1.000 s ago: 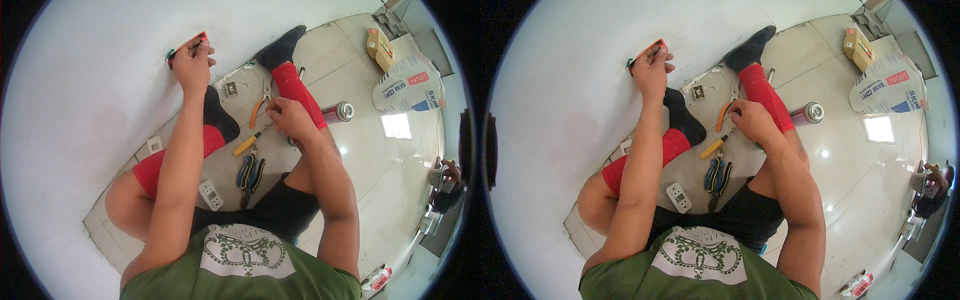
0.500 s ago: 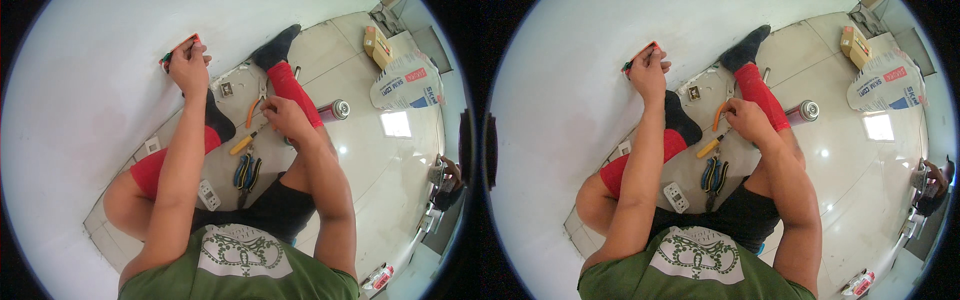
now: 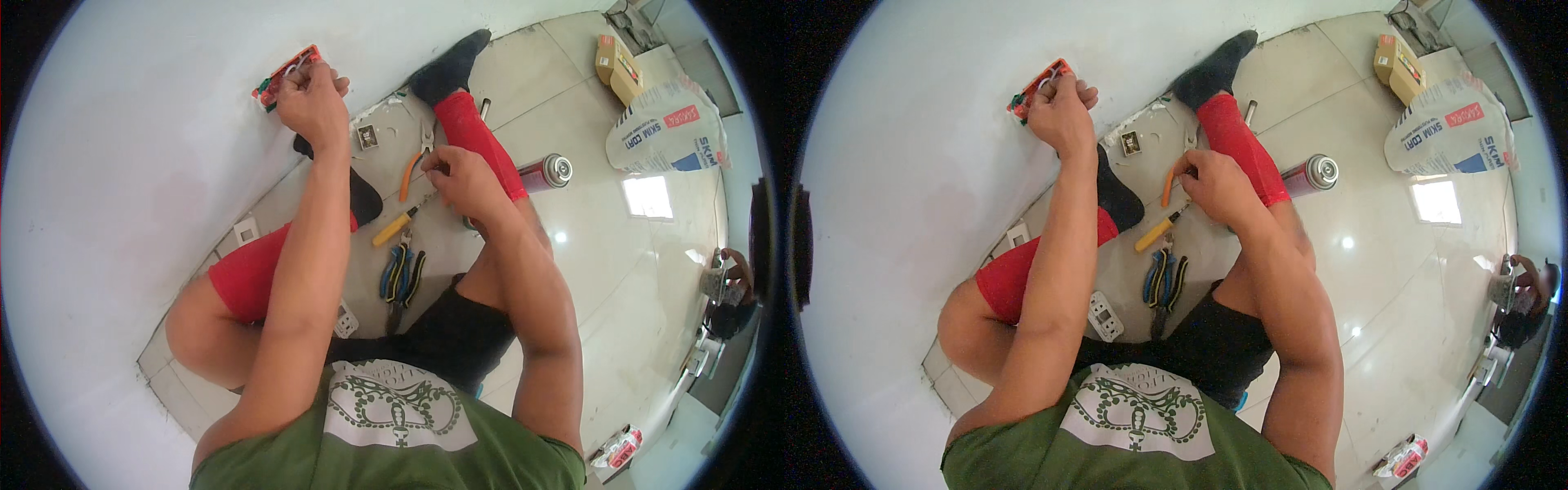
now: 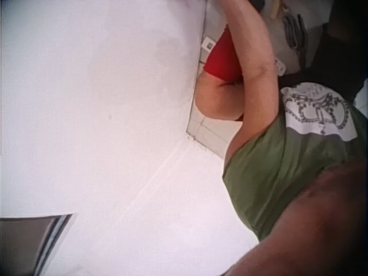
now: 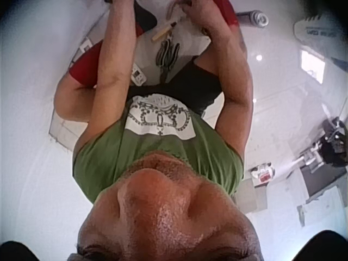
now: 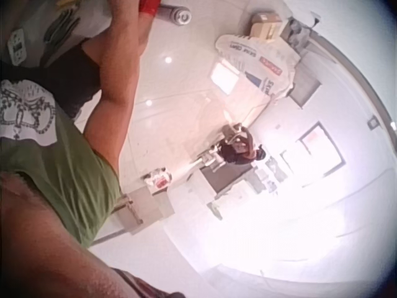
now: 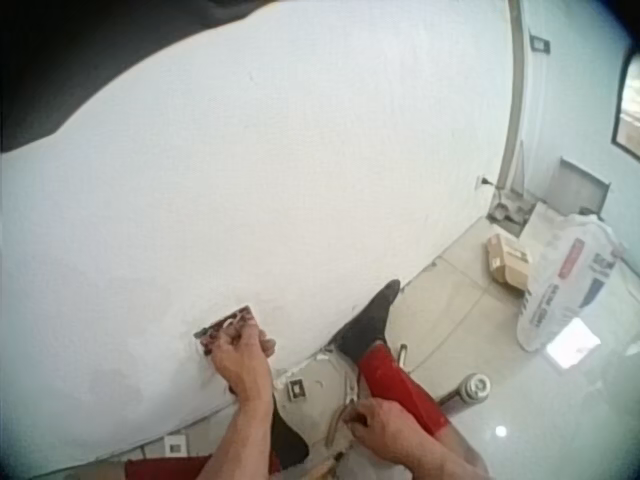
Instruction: The person is repairing or installing an electrical wall outlet by connecting and organizing wires inside a junction box.
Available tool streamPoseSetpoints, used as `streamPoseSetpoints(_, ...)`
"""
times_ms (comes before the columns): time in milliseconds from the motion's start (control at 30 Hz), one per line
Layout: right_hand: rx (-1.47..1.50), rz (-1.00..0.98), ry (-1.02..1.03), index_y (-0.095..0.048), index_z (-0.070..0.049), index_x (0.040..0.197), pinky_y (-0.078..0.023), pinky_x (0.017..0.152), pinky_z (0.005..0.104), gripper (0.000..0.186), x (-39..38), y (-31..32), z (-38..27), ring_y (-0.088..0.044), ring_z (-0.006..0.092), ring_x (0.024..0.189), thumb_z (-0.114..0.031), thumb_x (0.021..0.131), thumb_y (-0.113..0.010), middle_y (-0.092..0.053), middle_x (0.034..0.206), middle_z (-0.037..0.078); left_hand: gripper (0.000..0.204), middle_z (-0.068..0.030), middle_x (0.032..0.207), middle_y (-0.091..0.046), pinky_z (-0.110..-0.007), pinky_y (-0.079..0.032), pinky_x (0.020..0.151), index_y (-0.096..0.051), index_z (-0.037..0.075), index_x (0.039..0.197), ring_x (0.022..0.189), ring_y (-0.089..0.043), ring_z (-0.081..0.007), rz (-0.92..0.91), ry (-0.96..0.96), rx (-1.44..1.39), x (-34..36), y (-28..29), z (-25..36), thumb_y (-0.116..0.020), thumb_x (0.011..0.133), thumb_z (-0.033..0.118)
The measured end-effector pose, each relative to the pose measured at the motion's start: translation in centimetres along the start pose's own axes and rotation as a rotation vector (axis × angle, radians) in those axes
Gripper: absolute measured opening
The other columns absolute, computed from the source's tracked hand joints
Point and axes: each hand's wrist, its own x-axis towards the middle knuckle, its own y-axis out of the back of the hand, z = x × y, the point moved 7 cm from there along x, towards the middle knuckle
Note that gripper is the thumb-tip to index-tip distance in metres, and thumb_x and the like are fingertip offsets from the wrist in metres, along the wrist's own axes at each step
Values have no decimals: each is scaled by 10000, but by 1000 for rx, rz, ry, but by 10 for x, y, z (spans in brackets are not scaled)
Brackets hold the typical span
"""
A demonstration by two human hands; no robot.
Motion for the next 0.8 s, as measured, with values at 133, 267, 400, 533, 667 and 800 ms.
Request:
streamPoseSetpoints(133, 34, 2, -45, -731, -30, 1036, -540, 883, 452, 208, 0, 0, 1, -688, 396, 988, -94, 868, -628, -716, 1019, 213, 162, -123, 781, -709, -315, -601, 566, -671, -60, 886, 585, -695, -185, -131, 2, 52, -1, 6, -11, -678, 891, 102)
streamPoseSetpoints(267, 38, 34, -5, -728, -18, 1026, -537, 875, 452, 209, 2, 2, 4, -685, 391, 984, -84, 854, -629, -715, 1020, 209, 236, -191, 883, -751, -437, -577, 758, -753, 49, 951, 781, -747, -316, -774, -236, 1079, -55, 3, -68, -705, 838, 251)
streamPoseSetpoints(400, 4, 62, 69, -726, -14, 1007, -536, 871, 450, 203, 4, 1, 10, -681, 391, 985, -85, 839, -637, -712, 1013, 214, 249, -208, 911, -738, -485, -562, 787, -752, 75, 968, 883, -725, -377, -1008, -213, 1271, -104, 12, -103, -710, 849, 289)
streamPoseSetpoints(533, 23, 16, -28, -724, -14, 993, -539, 864, 446, 190, 3, -3, 8, -684, 397, 970, -100, 844, -643, -711, 1016, 215, 225, -199, 862, -728, -514, -550, 770, -713, 54, 921, 867, -719, -386, -1114, -291, 1347, -117, 22, -122, -679, 880, 273)
streamPoseSetpoints(667, 32, 18, -40, -695, 2, 1045, -537, 749, 384, 194, 5, -3, 15, -686, 282, 816, -96, 886, -643, -704, 943, 155, 190, -197, 833, -717, -537, -539, 760, -696, 52, 891, 847, -709, -402, -1120, -432, 1270, -121, 25, -123, -649, 883, 236)
streamPoseSetpoints(800, 66, 139, -44, -680, -18, 1121, -548, 806, 429, 268, 2, 4, 11, -708, 356, 857, -152, 891, -645, -722, 934, 190, 185, -193, 820, -714, -543, -536, 758, -709, 58, 900, 839, -706, -405, -1150, -460, 1264, -125, 26, -123, -643, 875, 229)
